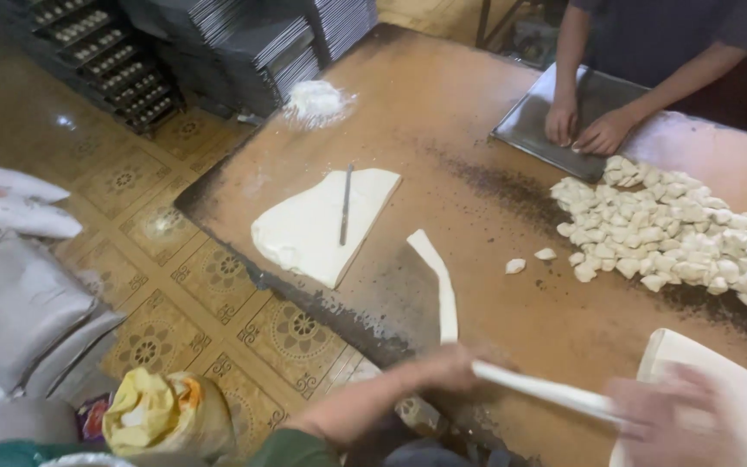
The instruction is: Cutting dough into strips and small pieces, then rolling them into balls on a bakery work table
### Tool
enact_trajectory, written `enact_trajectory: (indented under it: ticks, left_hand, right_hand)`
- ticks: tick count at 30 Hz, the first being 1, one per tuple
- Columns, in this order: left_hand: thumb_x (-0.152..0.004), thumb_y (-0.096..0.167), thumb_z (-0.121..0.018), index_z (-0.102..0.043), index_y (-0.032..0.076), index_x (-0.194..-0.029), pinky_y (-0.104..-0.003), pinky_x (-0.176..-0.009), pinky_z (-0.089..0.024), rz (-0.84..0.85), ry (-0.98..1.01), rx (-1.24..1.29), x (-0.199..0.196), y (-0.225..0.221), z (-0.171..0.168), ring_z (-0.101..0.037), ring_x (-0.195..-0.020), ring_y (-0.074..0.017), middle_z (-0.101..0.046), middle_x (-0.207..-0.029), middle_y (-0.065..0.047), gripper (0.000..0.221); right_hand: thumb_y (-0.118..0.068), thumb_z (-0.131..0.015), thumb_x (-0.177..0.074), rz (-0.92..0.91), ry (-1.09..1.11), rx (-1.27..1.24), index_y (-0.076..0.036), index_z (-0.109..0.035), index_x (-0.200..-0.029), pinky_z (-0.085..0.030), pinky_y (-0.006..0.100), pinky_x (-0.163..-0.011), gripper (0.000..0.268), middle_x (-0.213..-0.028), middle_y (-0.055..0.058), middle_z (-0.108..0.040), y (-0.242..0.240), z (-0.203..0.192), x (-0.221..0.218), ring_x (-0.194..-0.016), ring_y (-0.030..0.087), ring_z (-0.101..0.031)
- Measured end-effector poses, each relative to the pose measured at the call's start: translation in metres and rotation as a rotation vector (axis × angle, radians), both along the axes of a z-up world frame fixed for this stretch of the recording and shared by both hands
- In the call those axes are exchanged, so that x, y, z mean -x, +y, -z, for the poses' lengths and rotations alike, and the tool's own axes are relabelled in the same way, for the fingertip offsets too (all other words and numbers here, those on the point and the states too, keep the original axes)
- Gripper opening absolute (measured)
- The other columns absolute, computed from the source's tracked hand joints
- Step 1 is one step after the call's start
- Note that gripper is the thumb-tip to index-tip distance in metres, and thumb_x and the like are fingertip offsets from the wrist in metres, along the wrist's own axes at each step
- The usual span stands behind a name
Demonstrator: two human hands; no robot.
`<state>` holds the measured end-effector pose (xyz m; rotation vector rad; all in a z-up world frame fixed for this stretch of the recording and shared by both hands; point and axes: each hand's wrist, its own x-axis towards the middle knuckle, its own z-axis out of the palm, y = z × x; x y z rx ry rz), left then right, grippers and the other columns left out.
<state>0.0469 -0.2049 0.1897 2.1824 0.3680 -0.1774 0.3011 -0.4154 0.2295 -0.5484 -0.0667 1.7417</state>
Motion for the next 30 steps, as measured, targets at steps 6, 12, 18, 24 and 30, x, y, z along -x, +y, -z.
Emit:
enact_trajectory:
  ticks: [6,12,18,24,30]
  left_hand:
    - [-0.069,0.066,-0.074,-0.047,0.037,-0.149,-0.045,-0.104,-0.048,0.218,-0.211,-0.152,-0.032,0.089,0.090,-0.060,-0.129,-0.0321,-0.062,-0.143,-0.008,0.089]
    - [-0.090,0.054,-0.038,-0.030,0.023,-0.158,-0.043,-0.073,-0.054,-0.007,-0.280,0.268,-0.082,0.009,0.071,-0.065,-0.076,-0.0328,-0.062,-0.082,-0.020,0.076]
    - [-0.103,0.027,-0.048,-0.015,0.035,-0.165,-0.046,-0.123,-0.041,0.212,-0.570,0.257,-0.084,0.083,0.086,-0.049,-0.146,-0.0329,-0.038,-0.168,-0.009,0.071]
    - [-0.091,0.029,-0.067,-0.054,0.015,-0.142,-0.041,-0.102,-0.064,0.138,-0.499,0.146,-0.100,0.084,0.112,-0.077,-0.110,-0.0284,-0.075,-0.128,-0.009,0.054]
    - [-0.092,0.013,-0.057,-0.055,0.014,-0.135,-0.040,-0.092,-0.059,0.189,-0.537,0.180,-0.084,0.088,0.101,-0.073,-0.115,-0.0290,-0.075,-0.123,-0.007,0.043]
  right_hand:
    - [-0.063,-0.031,-0.093,-1.522,-2.242,0.703,-0.051,-0.055,-0.123,-0.050,0.028,-0.104,0.040,-0.126,-0.017,-0.068,-0.011,0.263,-0.273,-0.115,0.006,-0.070]
    - [-0.018,-0.057,-0.107,0.650,-1.895,-0.167,-0.003,-0.063,-0.093,-0.046,0.031,-0.098,0.021,-0.125,0.014,-0.068,0.107,0.077,0.074,-0.115,0.022,-0.063]
    - [-0.019,-0.074,-0.100,0.517,-2.519,0.094,-0.013,-0.076,-0.126,-0.047,0.032,-0.078,0.027,-0.094,0.015,-0.069,0.116,0.086,0.072,-0.078,0.025,-0.065]
    - [-0.027,-0.075,-0.107,0.573,-2.612,0.173,-0.010,-0.076,-0.114,-0.054,0.048,-0.083,0.018,-0.106,0.017,-0.073,0.137,0.078,0.106,-0.100,0.037,-0.070]
    - [-0.017,-0.072,-0.098,0.550,-2.443,0.092,-0.010,-0.069,-0.116,-0.051,0.046,-0.088,0.019,-0.105,0.010,-0.070,0.132,0.086,0.105,-0.099,0.034,-0.064]
